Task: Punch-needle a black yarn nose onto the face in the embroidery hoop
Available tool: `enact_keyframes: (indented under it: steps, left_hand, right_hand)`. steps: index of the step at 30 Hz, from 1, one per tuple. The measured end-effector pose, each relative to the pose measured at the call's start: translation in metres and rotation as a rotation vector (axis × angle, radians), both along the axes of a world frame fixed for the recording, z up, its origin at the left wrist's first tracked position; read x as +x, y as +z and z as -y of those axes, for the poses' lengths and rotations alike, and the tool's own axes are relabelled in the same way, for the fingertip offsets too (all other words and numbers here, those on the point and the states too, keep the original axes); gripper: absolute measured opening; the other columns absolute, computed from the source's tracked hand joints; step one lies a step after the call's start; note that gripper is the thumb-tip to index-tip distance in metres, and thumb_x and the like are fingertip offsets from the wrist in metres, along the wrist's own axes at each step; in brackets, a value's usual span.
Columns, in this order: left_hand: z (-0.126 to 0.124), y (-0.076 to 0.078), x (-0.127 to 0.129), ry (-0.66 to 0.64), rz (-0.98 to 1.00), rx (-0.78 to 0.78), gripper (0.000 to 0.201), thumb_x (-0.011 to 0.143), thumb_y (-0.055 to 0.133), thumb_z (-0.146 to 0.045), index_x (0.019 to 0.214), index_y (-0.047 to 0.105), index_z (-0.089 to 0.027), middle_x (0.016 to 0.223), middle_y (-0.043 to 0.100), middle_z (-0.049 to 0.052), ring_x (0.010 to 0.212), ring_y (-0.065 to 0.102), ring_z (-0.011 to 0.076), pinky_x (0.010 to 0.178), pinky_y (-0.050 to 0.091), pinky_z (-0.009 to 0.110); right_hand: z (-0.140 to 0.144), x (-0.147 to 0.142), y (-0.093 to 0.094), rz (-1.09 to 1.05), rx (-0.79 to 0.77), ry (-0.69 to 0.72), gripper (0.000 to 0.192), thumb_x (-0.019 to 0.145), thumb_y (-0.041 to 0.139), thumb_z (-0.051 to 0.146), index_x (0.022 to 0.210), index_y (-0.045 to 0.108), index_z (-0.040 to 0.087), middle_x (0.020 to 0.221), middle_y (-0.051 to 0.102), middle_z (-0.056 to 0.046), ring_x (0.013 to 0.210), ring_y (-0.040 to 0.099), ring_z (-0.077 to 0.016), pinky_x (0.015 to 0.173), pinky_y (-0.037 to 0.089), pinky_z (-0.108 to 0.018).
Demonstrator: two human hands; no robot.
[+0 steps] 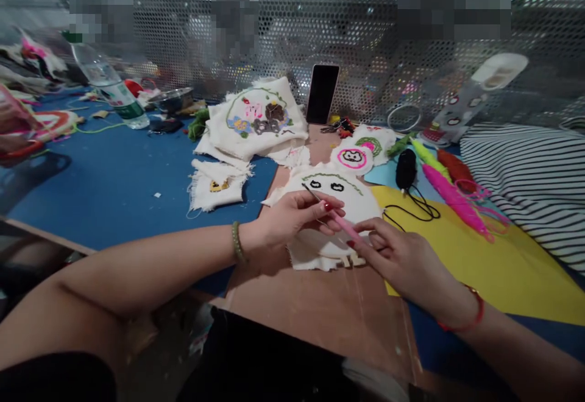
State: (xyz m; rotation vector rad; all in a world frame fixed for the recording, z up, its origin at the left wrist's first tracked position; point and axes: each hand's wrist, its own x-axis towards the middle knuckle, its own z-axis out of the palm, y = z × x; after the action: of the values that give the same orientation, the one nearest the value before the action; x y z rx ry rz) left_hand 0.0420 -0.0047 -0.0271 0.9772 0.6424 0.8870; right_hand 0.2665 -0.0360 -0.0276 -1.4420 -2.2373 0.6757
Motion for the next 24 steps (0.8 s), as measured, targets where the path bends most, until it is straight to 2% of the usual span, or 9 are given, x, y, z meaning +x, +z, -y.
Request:
enact_keyframes:
  steps: [2,4,8,13,16,20,22,24]
  left_hand:
    - [-0.002,0.000,-0.004,0.052,0.006,0.005,0.012,0.089,0.071,-0.018,0.100,0.072,-0.012,0.087,0.075,0.004,0.067,0.068,0.0076,0.072,0.055,0.023]
    - [-0.002,0.001,-0.006,0.081,-0.006,0.027,0.014,0.090,0.070,-0.016,0.104,0.070,-0.013,0.088,0.075,0.003,0.066,0.067,0.0075,0.070,0.054,0.022]
    - [-0.002,0.004,-0.008,0.091,-0.047,0.059,0.015,0.091,0.069,-0.017,0.106,0.065,-0.015,0.086,0.075,0.003,0.063,0.063,0.0074,0.068,0.053,0.024]
    - [-0.002,0.004,-0.008,0.108,-0.069,0.086,0.010,0.094,0.067,-0.024,0.100,0.067,-0.016,0.087,0.070,0.002,0.064,0.059,0.0075,0.067,0.051,0.024]
    - [-0.001,0.006,-0.009,0.028,-0.029,0.076,0.016,0.094,0.068,-0.029,0.106,0.067,-0.018,0.086,0.068,0.001,0.066,0.059,0.0091,0.067,0.050,0.025]
    - [0.006,0.010,-0.010,-0.210,0.020,-0.028,0.028,0.090,0.074,-0.038,0.109,0.068,-0.018,0.082,0.066,0.001,0.067,0.059,0.0094,0.065,0.045,0.023]
    - [0.010,0.011,-0.009,-0.321,0.020,-0.096,0.028,0.089,0.076,-0.038,0.107,0.069,-0.018,0.081,0.066,0.001,0.065,0.056,0.0081,0.061,0.041,0.021]
    - [0.013,0.011,-0.007,-0.385,0.023,-0.142,0.026,0.090,0.074,-0.037,0.105,0.070,-0.017,0.079,0.065,0.001,0.061,0.053,0.0073,0.058,0.038,0.021]
  right_hand:
    - [0.000,0.000,-0.001,0.025,-0.023,0.036,0.041,0.096,0.051,0.052,0.123,0.064,0.023,0.056,0.061,0.005,0.052,0.063,-0.0168,0.051,0.040,-0.026]
    - [0.000,0.002,0.000,0.036,-0.027,0.073,0.043,0.096,0.052,0.048,0.130,0.061,0.023,0.057,0.060,0.006,0.052,0.062,-0.0165,0.051,0.040,-0.026]
    - [0.000,0.005,0.003,-0.018,-0.032,0.150,0.035,0.097,0.052,0.040,0.125,0.063,0.022,0.066,0.066,0.003,0.055,0.061,-0.0151,0.052,0.046,-0.026]
    - [0.001,0.004,0.005,-0.024,0.037,0.209,0.028,0.100,0.049,0.032,0.119,0.067,0.024,0.080,0.075,-0.001,0.062,0.068,-0.0151,0.057,0.052,-0.027]
    - [0.001,0.006,0.005,-0.008,0.186,0.232,0.026,0.101,0.049,0.029,0.115,0.069,0.022,0.091,0.078,-0.004,0.074,0.073,-0.0173,0.064,0.056,-0.029]
    - [-0.006,0.012,0.009,-0.096,0.489,0.157,0.022,0.099,0.054,0.024,0.116,0.069,0.022,0.114,0.075,-0.011,0.108,0.070,-0.0243,0.088,0.057,-0.038]
    - [-0.010,0.014,0.011,-0.210,0.491,0.117,0.027,0.099,0.054,0.021,0.123,0.066,0.024,0.119,0.073,-0.011,0.112,0.068,-0.0229,0.089,0.056,-0.038]
    - [-0.013,0.013,0.013,-0.322,0.376,0.112,0.034,0.099,0.054,0.023,0.132,0.061,0.026,0.122,0.072,-0.010,0.108,0.069,-0.0210,0.084,0.058,-0.035]
